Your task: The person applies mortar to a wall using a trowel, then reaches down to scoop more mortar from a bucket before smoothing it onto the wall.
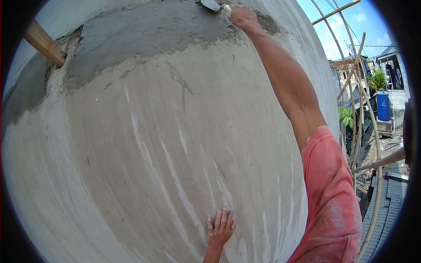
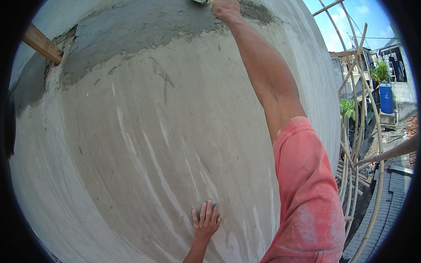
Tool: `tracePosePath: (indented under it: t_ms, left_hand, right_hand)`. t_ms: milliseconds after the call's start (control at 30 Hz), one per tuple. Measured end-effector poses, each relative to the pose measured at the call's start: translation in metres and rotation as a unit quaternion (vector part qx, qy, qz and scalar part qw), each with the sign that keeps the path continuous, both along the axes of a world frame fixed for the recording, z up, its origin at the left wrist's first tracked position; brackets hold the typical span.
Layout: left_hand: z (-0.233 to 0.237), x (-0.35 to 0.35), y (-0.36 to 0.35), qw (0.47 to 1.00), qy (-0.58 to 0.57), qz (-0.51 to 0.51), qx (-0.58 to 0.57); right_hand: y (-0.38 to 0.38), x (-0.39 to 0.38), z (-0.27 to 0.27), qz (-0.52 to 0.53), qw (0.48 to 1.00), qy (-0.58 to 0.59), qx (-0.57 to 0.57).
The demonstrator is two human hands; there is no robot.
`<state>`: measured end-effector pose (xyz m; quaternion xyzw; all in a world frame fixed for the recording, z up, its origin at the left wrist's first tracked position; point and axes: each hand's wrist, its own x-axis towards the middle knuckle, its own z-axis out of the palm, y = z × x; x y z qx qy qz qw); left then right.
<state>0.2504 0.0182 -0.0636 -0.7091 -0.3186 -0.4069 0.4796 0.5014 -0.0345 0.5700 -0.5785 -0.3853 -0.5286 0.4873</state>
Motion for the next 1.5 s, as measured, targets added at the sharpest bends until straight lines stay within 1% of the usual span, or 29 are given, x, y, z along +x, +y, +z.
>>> tracePosePath:
  t_ms: [67, 100, 167, 200, 267, 300, 367, 400, 467, 500, 567, 600, 667, 700, 767, 800, 867, 900, 1000, 1033, 1100, 1133, 1200, 1233, 1300, 1333, 1400, 1433, 1500]
  left_hand:
    - [0.002, -0.001, 0.001, 1.000, 0.001, -0.003, 0.000]
    - [0.002, -0.002, 0.000, 1.000, 0.003, -0.007, 0.002]
    - [0.001, -0.001, -0.001, 1.000, 0.006, -0.018, 0.004]
    - [0.000, -0.001, 0.000, 1.000, 0.003, -0.017, 0.006]
    - [-0.001, -0.002, 0.002, 1.000, 0.003, -0.016, 0.010]
    - [-0.001, -0.001, 0.002, 1.000, 0.002, -0.016, 0.010]
    - [0.001, -0.001, 0.003, 1.000, 0.000, -0.017, 0.010]
    - [0.001, -0.002, 0.003, 1.000, 0.003, -0.015, 0.006]
    - [0.000, -0.002, 0.001, 1.000, 0.006, -0.014, 0.000]
    - [0.001, -0.002, 0.001, 1.000, 0.004, -0.015, 0.004]
    - [0.001, -0.001, 0.001, 1.000, 0.003, -0.016, 0.006]
    - [0.002, -0.001, 0.001, 1.000, 0.005, -0.016, 0.004]
    - [0.000, -0.003, 0.000, 1.000, 0.004, -0.015, 0.000]
    - [-0.001, -0.003, 0.001, 1.000, 0.003, -0.018, -0.002]
    - [0.000, -0.002, 0.002, 1.000, 0.003, -0.024, -0.002]
    - [0.000, -0.001, 0.001, 1.000, 0.000, -0.024, 0.002]
    - [-0.001, -0.002, -0.001, 1.000, 0.001, -0.021, 0.004]
    - [-0.001, -0.002, -0.001, 1.000, 0.001, -0.018, 0.002]
    - [0.001, -0.002, 0.001, 1.000, 0.000, -0.012, 0.000]
    - [0.000, -0.001, 0.000, 1.000, -0.002, -0.013, 0.000]
    - [-0.001, -0.002, -0.001, 1.000, -0.001, -0.015, -0.001]
    - [0.001, -0.001, 0.000, 1.000, -0.002, -0.014, 0.005]
    - [0.000, -0.002, -0.001, 1.000, 0.001, -0.014, 0.004]
    - [0.001, -0.002, 0.000, 1.000, 0.000, -0.013, 0.005]
    - [-0.001, -0.003, 0.000, 1.000, 0.000, -0.012, 0.001]
    - [0.000, -0.002, 0.000, 1.000, -0.001, -0.013, -0.001]
    - [0.000, -0.003, 0.000, 1.000, 0.001, -0.012, -0.003]
    - [0.001, -0.003, 0.000, 1.000, 0.003, -0.011, -0.004]
    - [0.000, -0.002, 0.001, 1.000, -0.001, -0.013, -0.003]
  right_hand:
    - [0.008, 0.003, 0.013, -0.021, 0.996, -0.080, -0.015]
    - [0.016, 0.005, 0.018, -0.020, 0.997, -0.079, -0.017]
    - [0.024, 0.004, 0.027, -0.021, 0.989, -0.144, 0.009]
    - [0.014, -0.009, 0.020, -0.023, 0.989, -0.146, 0.009]
    - [-0.015, -0.041, -0.011, 0.003, 0.995, -0.076, -0.058]
    - [-0.014, -0.042, -0.015, 0.001, 0.996, -0.075, -0.057]
    - [-0.012, -0.044, -0.021, 0.012, 0.992, -0.125, 0.016]
    - [-0.015, -0.044, -0.022, 0.013, 0.992, -0.125, 0.014]
    - [-0.026, -0.042, -0.025, 0.055, 0.995, -0.085, -0.003]
    - [-0.024, -0.036, -0.024, 0.054, 0.995, -0.085, -0.003]
    - [-0.019, -0.023, -0.028, 0.001, 0.997, -0.067, 0.027]
    - [-0.016, -0.015, -0.029, 0.001, 0.997, -0.068, 0.027]
    - [-0.008, -0.005, -0.032, 0.044, 0.998, 0.001, 0.038]
    - [-0.008, -0.010, -0.038, 0.043, 0.998, -0.002, 0.038]
    - [-0.008, -0.020, -0.057, 0.095, 0.994, 0.042, 0.029]
    - [-0.002, -0.023, -0.057, 0.094, 0.994, 0.042, 0.029]
    - [0.017, -0.033, -0.059, 0.132, 0.988, 0.057, 0.049]
    - [0.020, -0.042, -0.056, 0.136, 0.988, 0.058, 0.050]
    - [0.025, -0.066, -0.047, 0.133, 0.988, 0.005, 0.079]
    - [0.024, -0.076, -0.048, 0.132, 0.988, 0.006, 0.077]
    - [0.020, -0.094, -0.055, 0.147, 0.985, -0.040, 0.076]
    - [0.015, -0.099, -0.057, 0.146, 0.986, -0.041, 0.077]
    - [0.007, -0.102, -0.061, 0.107, 0.988, -0.101, 0.052]
    - [0.004, -0.099, -0.059, 0.106, 0.988, -0.103, 0.055]
    - [0.003, -0.089, -0.061, 0.094, 0.983, -0.119, 0.105]
    - [0.002, -0.081, -0.055, 0.094, 0.982, -0.122, 0.106]
    - [0.003, -0.065, -0.042, 0.051, 0.991, -0.060, 0.108]
    - [0.004, -0.061, -0.035, 0.051, 0.991, -0.062, 0.108]
    - [0.004, -0.052, -0.023, 0.009, 0.998, -0.020, 0.066]
